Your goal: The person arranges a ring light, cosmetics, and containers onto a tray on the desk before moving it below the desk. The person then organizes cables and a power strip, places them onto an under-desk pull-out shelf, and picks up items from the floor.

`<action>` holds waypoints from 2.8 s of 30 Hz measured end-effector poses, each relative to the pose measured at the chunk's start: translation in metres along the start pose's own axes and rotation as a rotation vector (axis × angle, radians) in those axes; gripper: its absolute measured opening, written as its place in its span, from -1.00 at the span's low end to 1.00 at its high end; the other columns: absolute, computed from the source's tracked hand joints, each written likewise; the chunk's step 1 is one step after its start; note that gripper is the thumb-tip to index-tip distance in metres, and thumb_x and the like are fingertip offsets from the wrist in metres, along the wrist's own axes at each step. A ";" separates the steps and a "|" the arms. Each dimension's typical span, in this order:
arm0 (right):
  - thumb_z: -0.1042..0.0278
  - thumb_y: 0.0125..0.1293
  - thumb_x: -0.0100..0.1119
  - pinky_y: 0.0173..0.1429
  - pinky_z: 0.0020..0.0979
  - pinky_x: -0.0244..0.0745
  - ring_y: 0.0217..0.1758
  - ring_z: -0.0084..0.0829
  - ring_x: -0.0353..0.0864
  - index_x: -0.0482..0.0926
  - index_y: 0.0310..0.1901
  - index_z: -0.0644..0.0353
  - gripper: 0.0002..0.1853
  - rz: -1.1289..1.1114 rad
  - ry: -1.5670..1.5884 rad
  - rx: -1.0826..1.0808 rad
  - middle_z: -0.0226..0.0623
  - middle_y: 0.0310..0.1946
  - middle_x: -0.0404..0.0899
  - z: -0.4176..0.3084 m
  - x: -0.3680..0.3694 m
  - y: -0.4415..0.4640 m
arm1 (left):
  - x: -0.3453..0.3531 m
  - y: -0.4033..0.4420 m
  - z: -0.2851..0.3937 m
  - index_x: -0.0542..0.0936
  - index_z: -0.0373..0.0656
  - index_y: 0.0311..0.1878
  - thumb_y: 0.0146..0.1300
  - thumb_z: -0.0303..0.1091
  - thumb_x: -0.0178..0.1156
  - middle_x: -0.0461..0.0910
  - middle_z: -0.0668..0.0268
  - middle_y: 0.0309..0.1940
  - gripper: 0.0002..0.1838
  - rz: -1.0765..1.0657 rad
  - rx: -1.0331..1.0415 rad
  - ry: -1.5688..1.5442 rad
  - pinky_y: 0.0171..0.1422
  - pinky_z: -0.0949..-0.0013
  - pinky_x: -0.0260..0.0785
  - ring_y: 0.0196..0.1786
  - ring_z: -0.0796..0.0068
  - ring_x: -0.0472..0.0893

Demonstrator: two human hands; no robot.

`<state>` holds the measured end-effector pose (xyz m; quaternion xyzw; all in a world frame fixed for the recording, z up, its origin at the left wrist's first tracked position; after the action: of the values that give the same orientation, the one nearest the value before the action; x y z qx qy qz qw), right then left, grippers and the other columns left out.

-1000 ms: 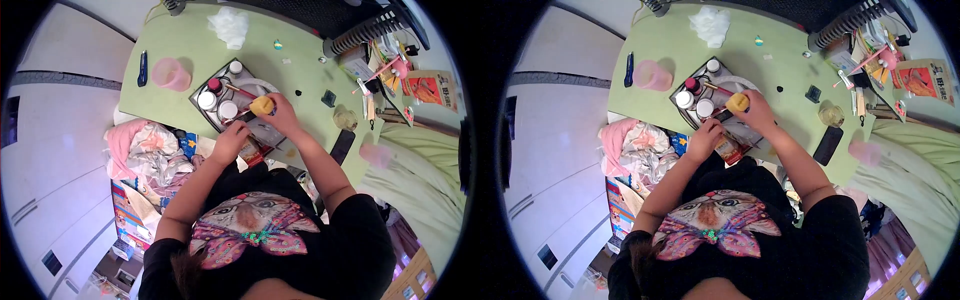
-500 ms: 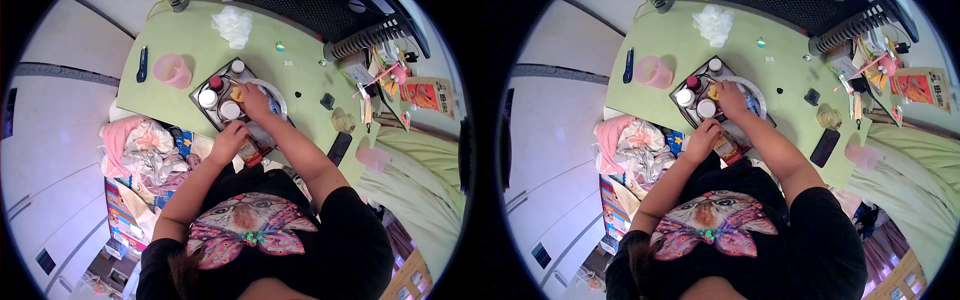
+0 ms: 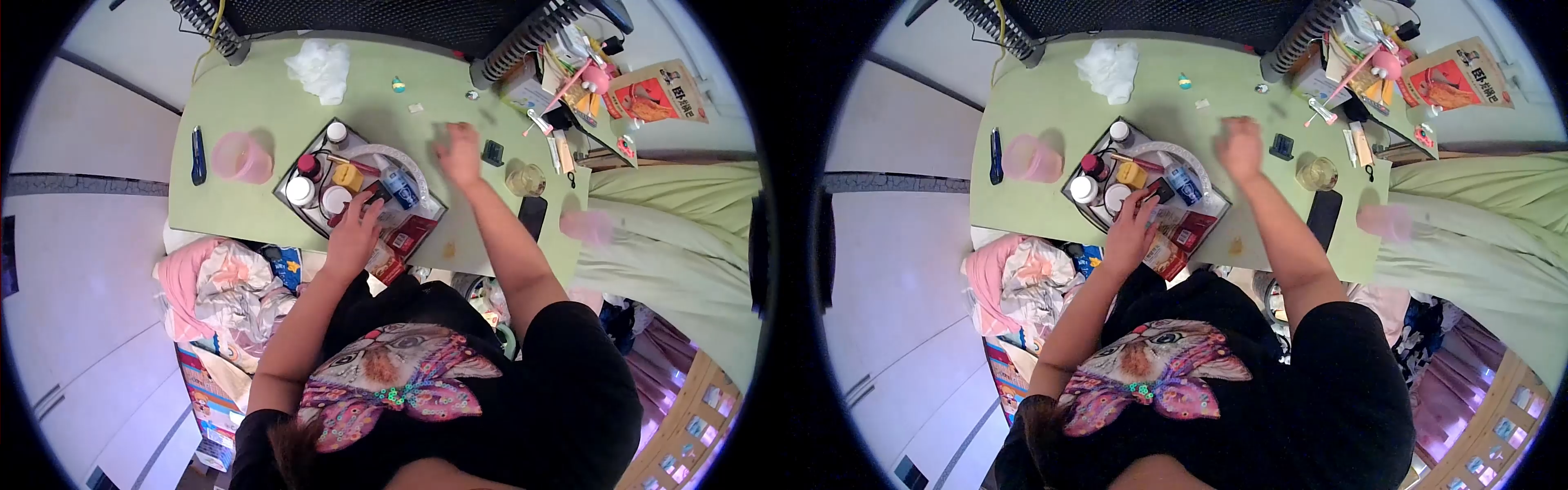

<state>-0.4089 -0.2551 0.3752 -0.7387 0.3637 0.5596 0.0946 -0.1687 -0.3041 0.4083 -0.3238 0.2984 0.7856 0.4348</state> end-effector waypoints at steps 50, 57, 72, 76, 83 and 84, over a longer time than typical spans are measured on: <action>0.41 -0.02 0.09 -0.10 -0.30 0.43 -0.15 -0.22 0.46 0.54 -0.31 0.15 -0.82 -0.220 0.200 -0.132 -0.26 -0.25 0.46 0.046 0.000 -0.041 | 0.019 0.000 0.023 0.33 -0.10 0.02 0.03 -0.46 0.09 0.29 0.24 0.02 -0.58 -0.036 -0.064 0.024 -0.27 0.22 0.43 -0.15 0.14 0.49; 0.27 0.00 0.17 -0.15 -0.27 0.41 -0.21 -0.21 0.47 0.54 -0.37 0.18 -0.81 -0.023 0.110 -0.146 -0.23 -0.35 0.50 0.066 -0.054 -0.055 | 0.009 0.001 0.033 0.32 -0.14 0.06 0.06 -0.46 0.12 0.27 0.18 0.05 -0.56 0.039 -0.047 -0.051 -0.16 0.26 0.40 -0.07 0.13 0.43; -0.02 -0.21 0.35 0.22 -0.22 0.18 0.24 -0.11 0.14 0.07 0.15 0.36 -0.04 0.005 -0.301 0.561 -0.01 0.13 0.20 0.391 -0.044 -0.017 | -0.001 -0.039 0.043 0.29 -0.27 0.06 0.07 -0.62 0.07 0.29 0.10 -0.01 -0.57 0.193 -0.089 0.003 -0.21 0.45 0.36 -0.32 0.44 0.49; -0.06 -0.24 0.34 0.29 -0.13 0.04 0.27 -0.16 0.10 0.04 0.19 0.15 -0.02 -0.202 -0.354 0.618 -0.17 0.17 0.16 0.386 -0.051 -0.001 | 0.008 -0.061 0.040 0.30 -0.28 0.03 0.07 -0.56 0.09 0.28 0.02 0.00 -0.58 0.168 -0.312 -0.181 -0.07 0.33 0.33 -0.14 0.20 0.45; 0.21 0.03 0.09 0.09 -0.13 0.28 0.15 -0.24 0.26 0.32 -0.01 0.09 -0.55 -0.314 -0.527 0.522 -0.27 0.03 0.34 0.370 -0.046 -0.006 | 0.027 -0.061 0.060 0.33 -0.24 0.01 0.06 -0.49 0.14 0.32 0.05 -0.01 -0.60 0.142 -0.220 -0.052 -0.07 0.31 0.36 -0.08 0.15 0.45; 0.30 0.09 0.03 0.06 -0.15 0.31 0.13 -0.26 0.28 0.34 -0.04 0.09 -0.64 -0.247 -0.562 0.497 -0.27 0.01 0.35 0.361 -0.042 -0.007 | 0.028 -0.059 0.064 0.37 -0.19 -0.02 0.07 -0.44 0.16 0.33 0.10 -0.01 -0.62 0.113 -0.194 0.060 -0.06 0.31 0.37 -0.06 0.13 0.44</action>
<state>-0.6824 -0.0348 0.2827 -0.5494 0.3567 0.6192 0.4330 -0.1442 -0.2165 0.4147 -0.3704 0.2514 0.8240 0.3474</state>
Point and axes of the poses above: each hand's wrist, its own y-axis towards the middle knuckle, its own x-axis out of the palm, z = x × y, the point moved 7 cm from there along y, towards the middle knuckle
